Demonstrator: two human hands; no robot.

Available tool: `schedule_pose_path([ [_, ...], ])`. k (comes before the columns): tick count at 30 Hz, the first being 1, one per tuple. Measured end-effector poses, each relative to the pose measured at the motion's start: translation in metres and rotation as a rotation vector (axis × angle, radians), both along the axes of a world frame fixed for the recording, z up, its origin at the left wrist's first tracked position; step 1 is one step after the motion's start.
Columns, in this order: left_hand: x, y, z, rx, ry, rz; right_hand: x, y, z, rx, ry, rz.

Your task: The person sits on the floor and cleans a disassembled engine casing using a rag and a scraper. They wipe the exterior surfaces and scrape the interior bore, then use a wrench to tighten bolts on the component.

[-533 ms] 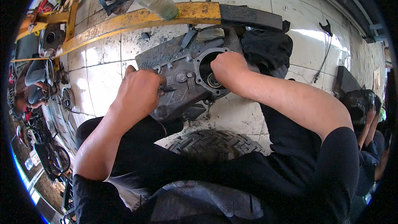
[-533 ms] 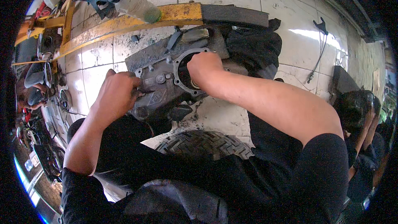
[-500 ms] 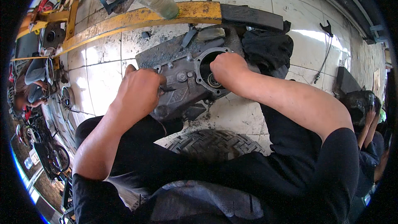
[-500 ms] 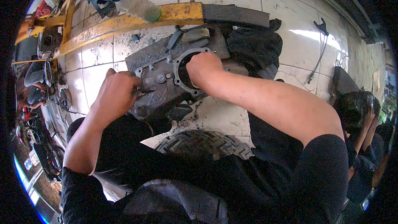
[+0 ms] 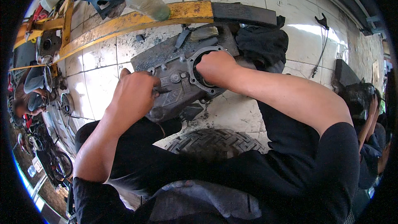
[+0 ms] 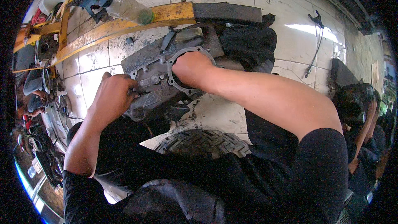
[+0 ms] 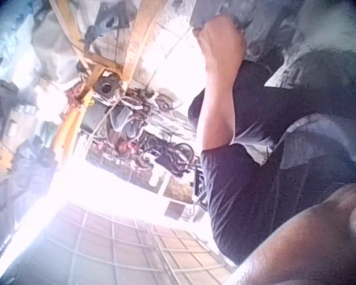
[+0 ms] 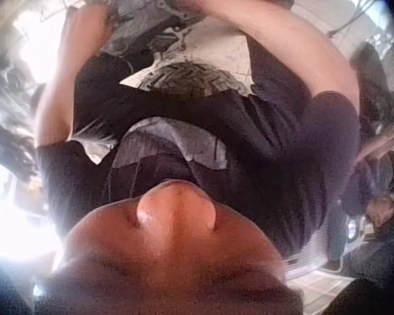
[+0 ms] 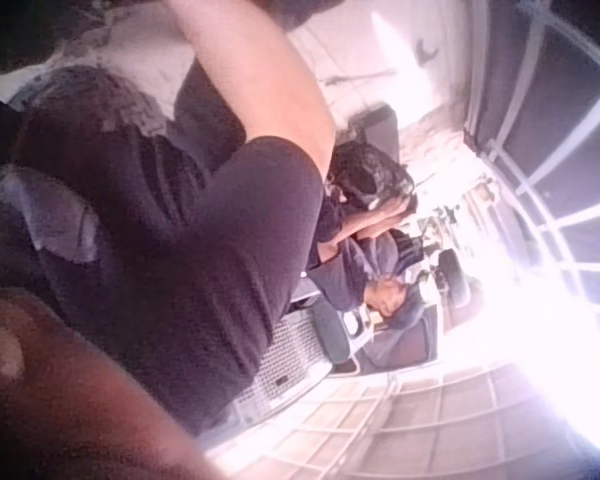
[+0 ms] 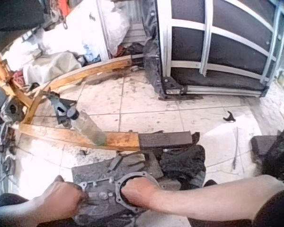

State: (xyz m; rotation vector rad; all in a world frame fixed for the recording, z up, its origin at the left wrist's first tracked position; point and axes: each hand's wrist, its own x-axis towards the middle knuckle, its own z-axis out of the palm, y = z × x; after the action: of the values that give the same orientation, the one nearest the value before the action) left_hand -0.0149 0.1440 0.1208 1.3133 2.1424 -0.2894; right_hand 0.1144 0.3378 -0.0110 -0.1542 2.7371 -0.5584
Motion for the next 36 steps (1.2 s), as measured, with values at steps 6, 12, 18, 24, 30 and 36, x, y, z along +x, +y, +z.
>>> schedule_pose_path([
  [6,-0.002,-0.004,-0.001,0.036,0.009,-0.004,-0.004,0.021,0.008,0.124,-0.059,-0.031],
  [12,-0.001,-0.003,-0.002,0.012,0.0,-0.014,-0.008,0.02,0.01,0.183,-0.055,0.035],
  [18,0.002,-0.003,-0.002,0.01,0.009,-0.017,-0.009,0.027,0.008,0.194,-0.066,0.019],
  [24,0.002,0.001,-0.001,-0.026,-0.011,-0.01,-0.016,0.023,0.017,0.221,-0.357,0.1],
  [30,0.001,-0.003,-0.002,-0.008,0.005,-0.01,-0.012,0.028,0.015,0.148,-0.239,0.011],
  [36,0.001,0.001,-0.003,-0.005,-0.006,-0.014,0.004,0.01,0.006,0.079,-0.138,-0.016],
])
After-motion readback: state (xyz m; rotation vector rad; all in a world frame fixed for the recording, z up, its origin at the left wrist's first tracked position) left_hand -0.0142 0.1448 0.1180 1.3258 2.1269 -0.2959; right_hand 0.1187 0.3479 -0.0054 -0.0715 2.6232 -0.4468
